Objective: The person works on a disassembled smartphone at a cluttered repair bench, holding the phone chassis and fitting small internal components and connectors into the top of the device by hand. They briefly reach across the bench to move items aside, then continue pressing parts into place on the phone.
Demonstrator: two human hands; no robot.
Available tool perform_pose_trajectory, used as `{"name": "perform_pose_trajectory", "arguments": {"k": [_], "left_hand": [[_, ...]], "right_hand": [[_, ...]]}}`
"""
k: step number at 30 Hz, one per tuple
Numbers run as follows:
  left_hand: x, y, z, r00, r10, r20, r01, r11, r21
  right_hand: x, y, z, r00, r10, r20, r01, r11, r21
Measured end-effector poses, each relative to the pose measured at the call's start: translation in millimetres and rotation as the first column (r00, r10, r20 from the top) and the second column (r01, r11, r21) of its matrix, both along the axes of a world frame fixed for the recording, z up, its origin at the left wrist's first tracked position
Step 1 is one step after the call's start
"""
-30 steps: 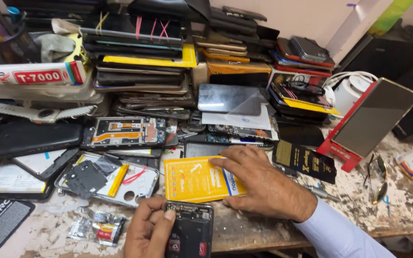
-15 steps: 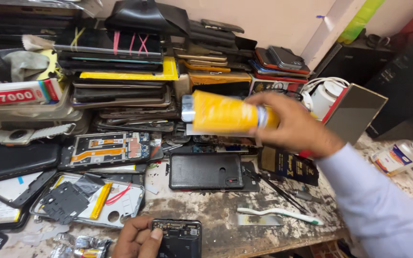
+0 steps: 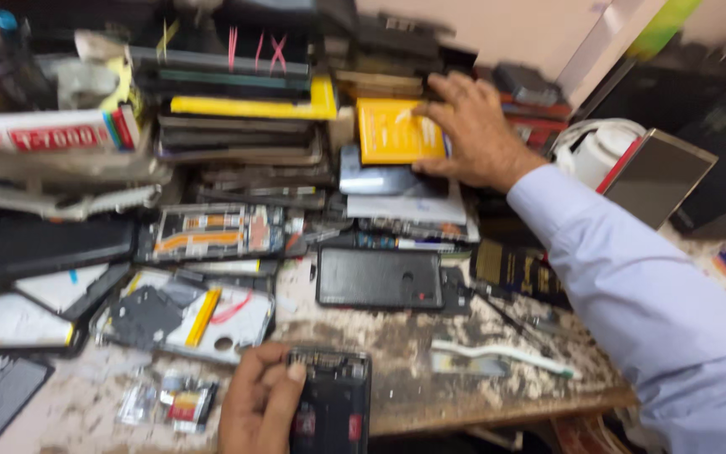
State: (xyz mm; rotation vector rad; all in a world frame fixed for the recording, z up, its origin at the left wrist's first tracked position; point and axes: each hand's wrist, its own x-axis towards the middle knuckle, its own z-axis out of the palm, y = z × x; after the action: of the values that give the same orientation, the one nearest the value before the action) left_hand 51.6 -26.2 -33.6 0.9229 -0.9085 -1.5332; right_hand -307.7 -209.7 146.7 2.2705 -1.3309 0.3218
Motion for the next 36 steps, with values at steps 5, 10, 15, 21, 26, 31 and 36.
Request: {"name": "perform_pose_trajectory", "arguments": {"k": [5, 10, 15, 21, 26, 31, 36], "left_hand": [[5, 0, 14, 0.997, -0.041, -0.068, 0.042, 0.999, 0.003], [7, -3, 22, 0.996, -0.09, -0.015, 0.089, 0.994, -0.059], [3, -5, 24, 0.991, -0.127, -0.034, 0.127, 0.992, 0.009], [0, -2, 22, 0.994, -0.113, 0.013, 0.113, 0.993, -0.042], [-1, 2, 21, 0.992, -0.109, 0.06, 0.111, 0.993, -0.029], [-5, 7, 27, 0.992, -0.121, -0.019, 0.121, 0.993, -0.01], [-3, 11, 28, 0.992, -0.118, -0.03, 0.118, 0.993, -0.015]], "right_hand": [[3, 1, -24, 0.999, 0.009, 0.046, -0.012, 0.998, 0.06], [5, 33, -37, 0.995, -0.053, 0.081, 0.045, 0.994, 0.098], [6, 69, -47, 0.989, -0.068, 0.129, 0.053, 0.992, 0.11], [11, 104, -53, 0.997, 0.063, 0.042, -0.072, 0.954, 0.292], [18, 119, -54, 0.986, 0.133, -0.101, -0.087, 0.926, 0.369], [16, 120, -54, 0.987, 0.059, -0.151, -0.004, 0.939, 0.343], [8, 111, -60, 0.996, 0.071, 0.048, -0.082, 0.957, 0.28]]}}
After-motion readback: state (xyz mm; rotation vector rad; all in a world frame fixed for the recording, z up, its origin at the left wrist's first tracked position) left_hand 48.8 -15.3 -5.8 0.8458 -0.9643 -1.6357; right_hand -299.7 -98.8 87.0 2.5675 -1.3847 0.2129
